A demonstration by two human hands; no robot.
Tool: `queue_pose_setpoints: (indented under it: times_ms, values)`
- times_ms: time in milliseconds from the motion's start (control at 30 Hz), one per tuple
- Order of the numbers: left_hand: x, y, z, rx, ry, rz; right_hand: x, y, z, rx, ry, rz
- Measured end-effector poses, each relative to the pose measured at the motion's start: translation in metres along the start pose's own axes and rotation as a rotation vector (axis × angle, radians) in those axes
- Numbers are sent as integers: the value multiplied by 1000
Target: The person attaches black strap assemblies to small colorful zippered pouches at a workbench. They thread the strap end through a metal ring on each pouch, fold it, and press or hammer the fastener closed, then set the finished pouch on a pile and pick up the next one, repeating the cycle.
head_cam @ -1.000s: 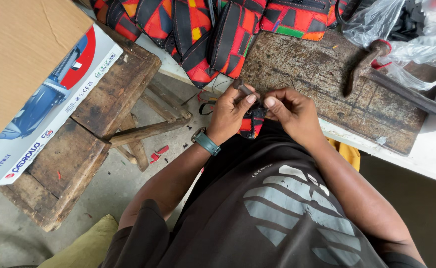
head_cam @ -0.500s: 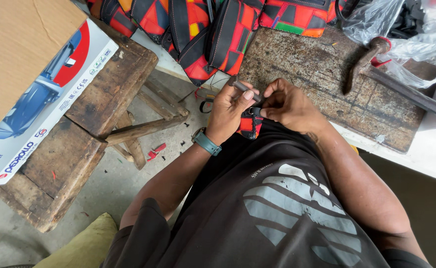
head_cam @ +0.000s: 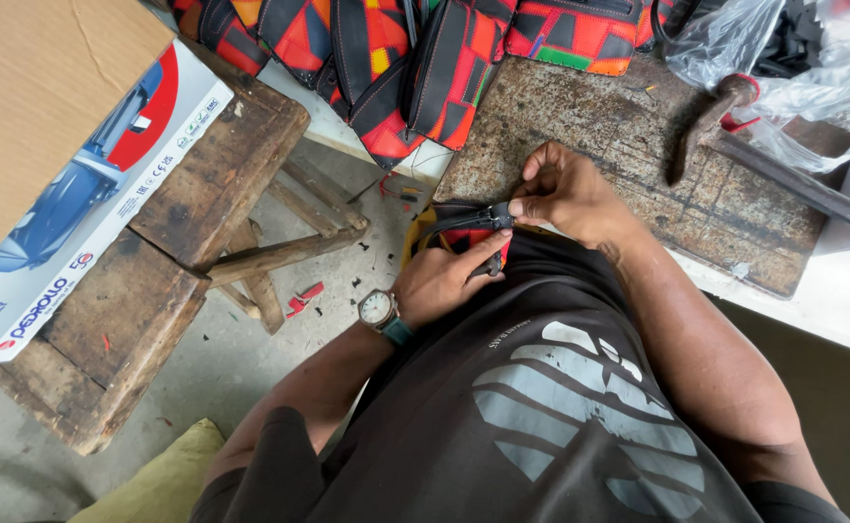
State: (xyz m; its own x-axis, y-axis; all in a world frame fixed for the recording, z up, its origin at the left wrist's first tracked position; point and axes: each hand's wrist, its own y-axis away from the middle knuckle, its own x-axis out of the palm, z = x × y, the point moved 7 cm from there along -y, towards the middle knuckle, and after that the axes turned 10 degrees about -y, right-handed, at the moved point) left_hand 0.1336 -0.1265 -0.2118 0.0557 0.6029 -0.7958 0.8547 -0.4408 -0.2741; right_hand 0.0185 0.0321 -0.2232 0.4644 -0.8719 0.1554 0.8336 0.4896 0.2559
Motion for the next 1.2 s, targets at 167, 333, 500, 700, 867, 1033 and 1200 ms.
queue_pose_setpoints:
  times_ms: [167, 333, 500, 700, 867, 1033, 1200]
  values:
    - [-10, -6, 2, 22, -94, -138, -5, -2, 2, 68, 65, -33]
    - [-9, -7, 8, -38, -162, -111, 0, 1, 8, 98, 212, -101]
    - [-9, -7, 9, -38, -149, -133, 12, 0, 20, 90, 323, -61]
    - [-11, -7, 9, -5, -126, -131, 23, -1, 41, 68, 703, -61]
    - [-10, -8, 13, -27, -129, -104, 31, -10, 49, 163, 875, -14]
    - [-13, -8, 13, -11, -115, -107, 36, -21, 51, 183, 1097, -2]
    - [-13, -8, 11, -19, -120, -77, 40, -4, 49, 37, 931, 17]
